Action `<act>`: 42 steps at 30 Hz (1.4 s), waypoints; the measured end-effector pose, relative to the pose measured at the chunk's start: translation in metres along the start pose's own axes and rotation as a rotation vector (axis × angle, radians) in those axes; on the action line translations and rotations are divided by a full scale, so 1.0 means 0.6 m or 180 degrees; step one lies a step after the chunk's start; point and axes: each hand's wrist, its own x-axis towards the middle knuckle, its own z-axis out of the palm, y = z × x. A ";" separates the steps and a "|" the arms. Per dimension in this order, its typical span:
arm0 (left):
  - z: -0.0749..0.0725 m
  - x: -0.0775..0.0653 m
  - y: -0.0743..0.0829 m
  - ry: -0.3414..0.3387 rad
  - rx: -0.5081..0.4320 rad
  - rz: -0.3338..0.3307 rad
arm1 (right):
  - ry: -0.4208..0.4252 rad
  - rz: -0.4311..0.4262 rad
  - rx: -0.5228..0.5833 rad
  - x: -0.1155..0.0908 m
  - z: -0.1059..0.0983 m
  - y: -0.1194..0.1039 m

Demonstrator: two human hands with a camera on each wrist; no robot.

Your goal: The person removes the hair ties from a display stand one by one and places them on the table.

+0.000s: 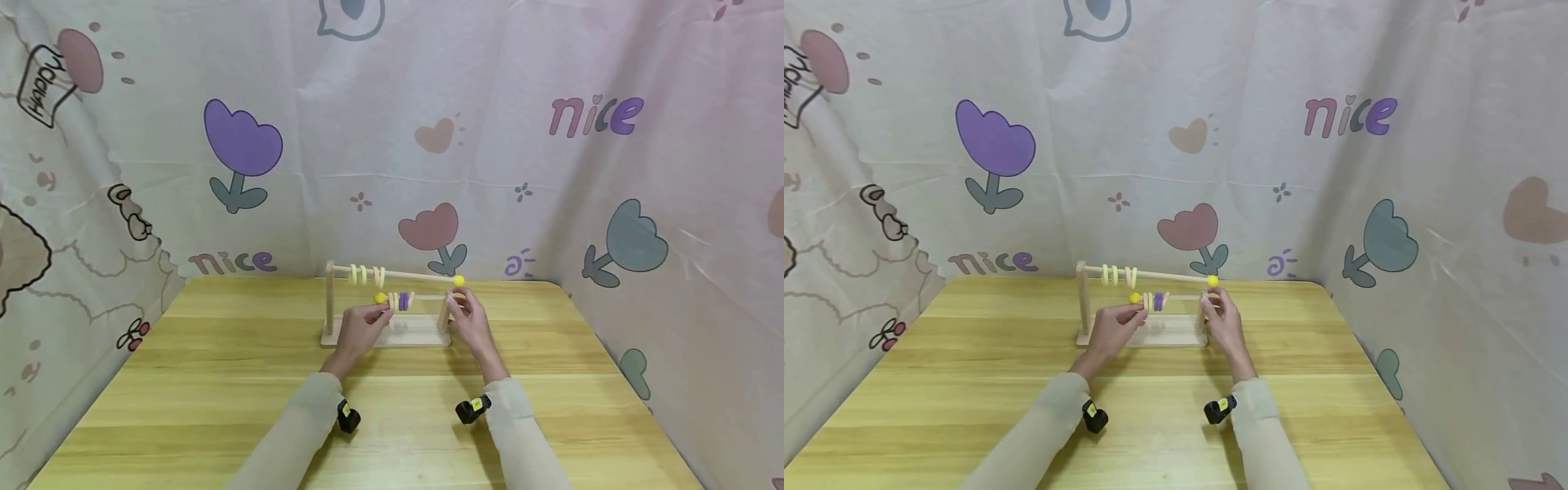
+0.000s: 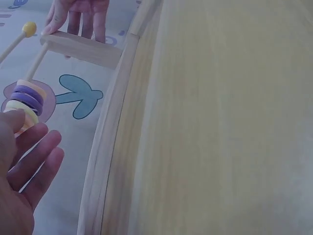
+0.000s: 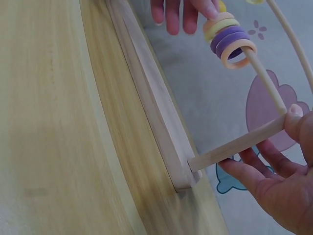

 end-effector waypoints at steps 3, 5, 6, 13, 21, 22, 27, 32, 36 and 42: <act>-0.001 0.000 0.002 0.0082 -0.0024 0.0023 | 0.0011 0.0025 -0.0027 0.000 0.001 0.000; -0.002 0.000 0.003 0.0115 -0.0010 0.0024 | 0.0028 0.0051 -0.0055 0.000 0.001 0.001; -0.002 -0.001 0.003 0.0124 -0.0008 0.0011 | 0.0037 0.0058 -0.0069 0.000 0.001 0.001; -0.010 -0.004 0.007 0.0114 -0.0227 -0.0134 | 0.0067 -0.0002 -0.0132 0.000 0.002 0.005; -0.022 -0.005 0.012 0.0048 -0.0203 -0.0160 | 0.0061 0.0030 -0.0106 -0.001 0.002 0.004; -0.024 -0.005 0.012 0.0055 -0.0174 -0.0155 | 0.0057 0.0028 -0.0093 -0.001 0.002 0.003; -0.032 -0.002 0.009 0.0134 -0.0051 -0.0143 | 0.0066 0.0033 -0.0074 -0.001 0.003 0.004; -0.039 -0.004 0.006 0.0139 -0.0158 -0.0290 | 0.0098 0.0038 -0.0106 0.001 0.005 0.008; -0.044 -0.004 0.006 0.0077 -0.0339 -0.0504 | 0.0127 0.0007 -0.0145 -0.001 0.005 0.009; -0.049 -0.004 0.007 0.0085 -0.0583 -0.0699 | 0.0124 -0.0013 -0.0095 0.001 0.006 0.010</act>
